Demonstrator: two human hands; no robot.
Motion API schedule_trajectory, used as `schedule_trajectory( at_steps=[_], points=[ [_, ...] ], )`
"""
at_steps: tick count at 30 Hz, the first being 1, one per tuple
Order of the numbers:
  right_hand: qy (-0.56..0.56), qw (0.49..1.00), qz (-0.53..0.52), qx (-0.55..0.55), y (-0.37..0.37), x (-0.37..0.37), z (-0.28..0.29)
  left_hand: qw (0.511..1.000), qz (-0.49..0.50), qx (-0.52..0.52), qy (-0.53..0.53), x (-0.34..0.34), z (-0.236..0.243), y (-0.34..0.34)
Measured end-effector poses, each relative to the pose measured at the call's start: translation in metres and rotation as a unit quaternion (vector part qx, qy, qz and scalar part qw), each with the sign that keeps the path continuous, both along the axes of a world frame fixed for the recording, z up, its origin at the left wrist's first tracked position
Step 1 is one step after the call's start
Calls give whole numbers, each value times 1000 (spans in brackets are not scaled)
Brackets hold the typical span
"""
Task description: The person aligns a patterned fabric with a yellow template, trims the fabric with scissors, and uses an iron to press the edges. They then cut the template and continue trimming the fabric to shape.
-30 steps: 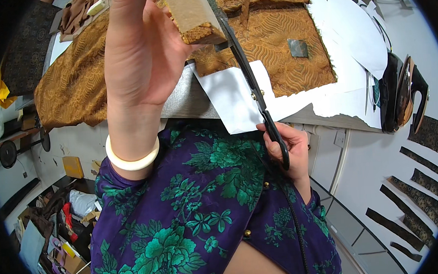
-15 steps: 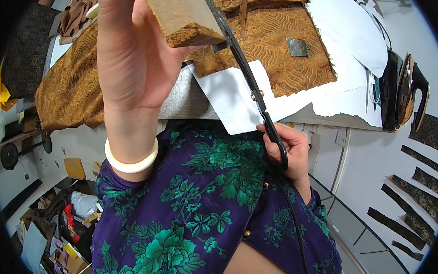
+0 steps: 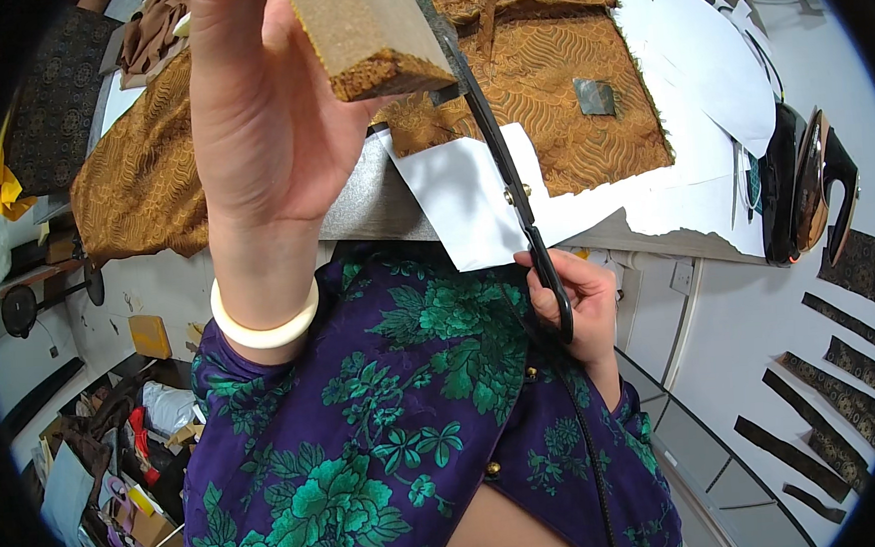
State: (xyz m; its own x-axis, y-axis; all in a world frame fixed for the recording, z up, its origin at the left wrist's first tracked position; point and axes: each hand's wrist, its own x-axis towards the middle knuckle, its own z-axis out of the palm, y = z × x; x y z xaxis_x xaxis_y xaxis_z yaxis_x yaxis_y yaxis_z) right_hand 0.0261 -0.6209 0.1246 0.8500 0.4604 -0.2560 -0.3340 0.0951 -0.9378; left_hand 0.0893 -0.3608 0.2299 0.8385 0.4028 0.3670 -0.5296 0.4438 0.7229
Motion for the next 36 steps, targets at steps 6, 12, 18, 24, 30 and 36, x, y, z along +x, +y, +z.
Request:
schedule_trajectory(
  at_steps=[6,12,18,24,30,36],
  points=[
    [-7,1000,1,-8,0,0,-1,998,-44,-46,29,-8,13,0],
    [-15,1000,-4,-9,1,-1,-2,995,-25,-65,68,-7,17,-3],
    [-17,999,-10,42,2,0,-4,994,49,67,76,-4,11,-18],
    [-3,999,-23,47,5,2,-4,997,-17,23,77,-8,-2,-9],
    [-7,999,-25,42,6,3,-2,978,-199,-33,46,-9,-30,42],
    [2,999,-25,30,5,3,-1,981,-184,-54,16,-11,-37,25]
  ],
)
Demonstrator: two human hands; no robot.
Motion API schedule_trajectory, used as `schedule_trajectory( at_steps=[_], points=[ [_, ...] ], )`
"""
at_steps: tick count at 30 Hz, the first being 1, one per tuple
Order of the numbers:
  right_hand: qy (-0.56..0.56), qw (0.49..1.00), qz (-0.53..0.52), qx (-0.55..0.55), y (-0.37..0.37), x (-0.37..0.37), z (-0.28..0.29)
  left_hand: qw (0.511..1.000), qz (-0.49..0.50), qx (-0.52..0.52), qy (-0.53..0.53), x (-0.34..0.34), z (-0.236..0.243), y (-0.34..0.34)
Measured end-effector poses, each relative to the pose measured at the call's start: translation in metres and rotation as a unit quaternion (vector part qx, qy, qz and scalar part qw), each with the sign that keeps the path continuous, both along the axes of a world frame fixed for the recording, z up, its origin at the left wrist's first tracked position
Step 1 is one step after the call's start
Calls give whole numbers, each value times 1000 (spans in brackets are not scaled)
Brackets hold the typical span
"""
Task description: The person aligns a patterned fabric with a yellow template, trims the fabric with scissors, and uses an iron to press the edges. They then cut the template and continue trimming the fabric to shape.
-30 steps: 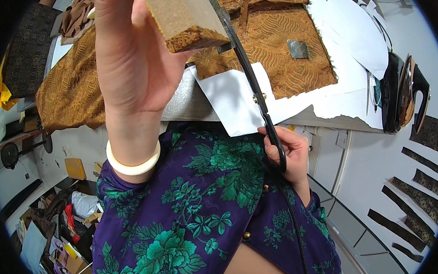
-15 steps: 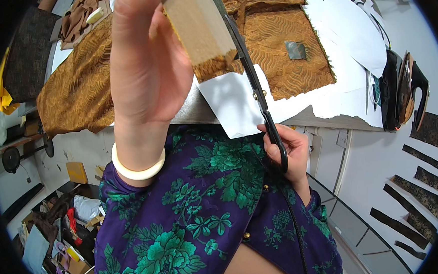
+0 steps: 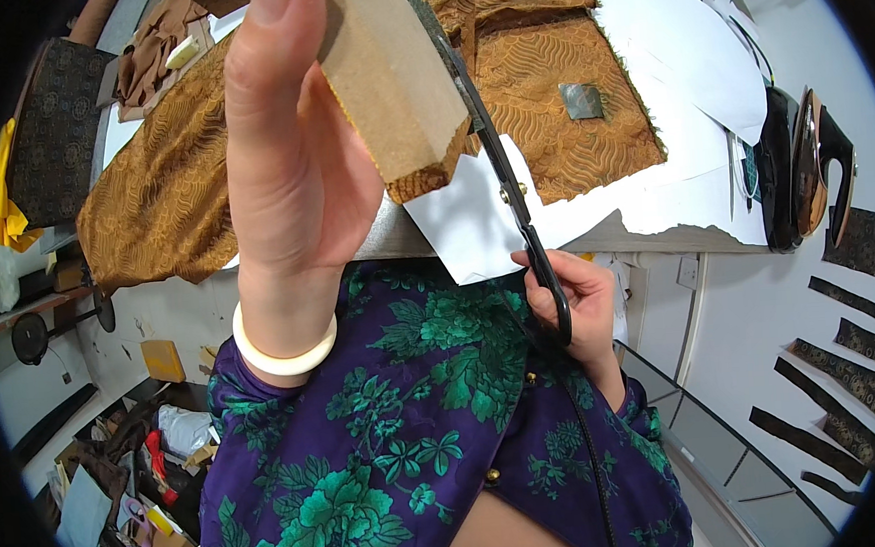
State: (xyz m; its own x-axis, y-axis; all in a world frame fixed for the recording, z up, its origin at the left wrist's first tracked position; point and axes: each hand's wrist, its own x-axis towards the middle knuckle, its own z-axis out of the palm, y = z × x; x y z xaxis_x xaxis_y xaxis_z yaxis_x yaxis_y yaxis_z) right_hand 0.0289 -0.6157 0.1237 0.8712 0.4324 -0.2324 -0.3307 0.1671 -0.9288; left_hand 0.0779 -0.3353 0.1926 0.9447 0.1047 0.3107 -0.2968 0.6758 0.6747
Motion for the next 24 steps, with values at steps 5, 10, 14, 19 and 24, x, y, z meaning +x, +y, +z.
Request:
schedule_trajectory(
  at_steps=[5,10,14,19,24],
  points=[
    [6,1000,-3,-5,1,0,2,998,-16,-4,-65,3,-3,-8],
    [-4,1000,-6,-19,1,-1,2,996,-35,-42,-64,5,-1,-6],
    [-7,1000,-8,-17,1,-1,1,991,-66,-60,-96,5,6,-10],
    [-14,1000,-8,-20,1,-1,0,983,14,76,-168,4,-11,-8],
    [-23,1000,-12,14,1,-1,-2,957,105,214,-163,-7,-24,-6]
  ],
)
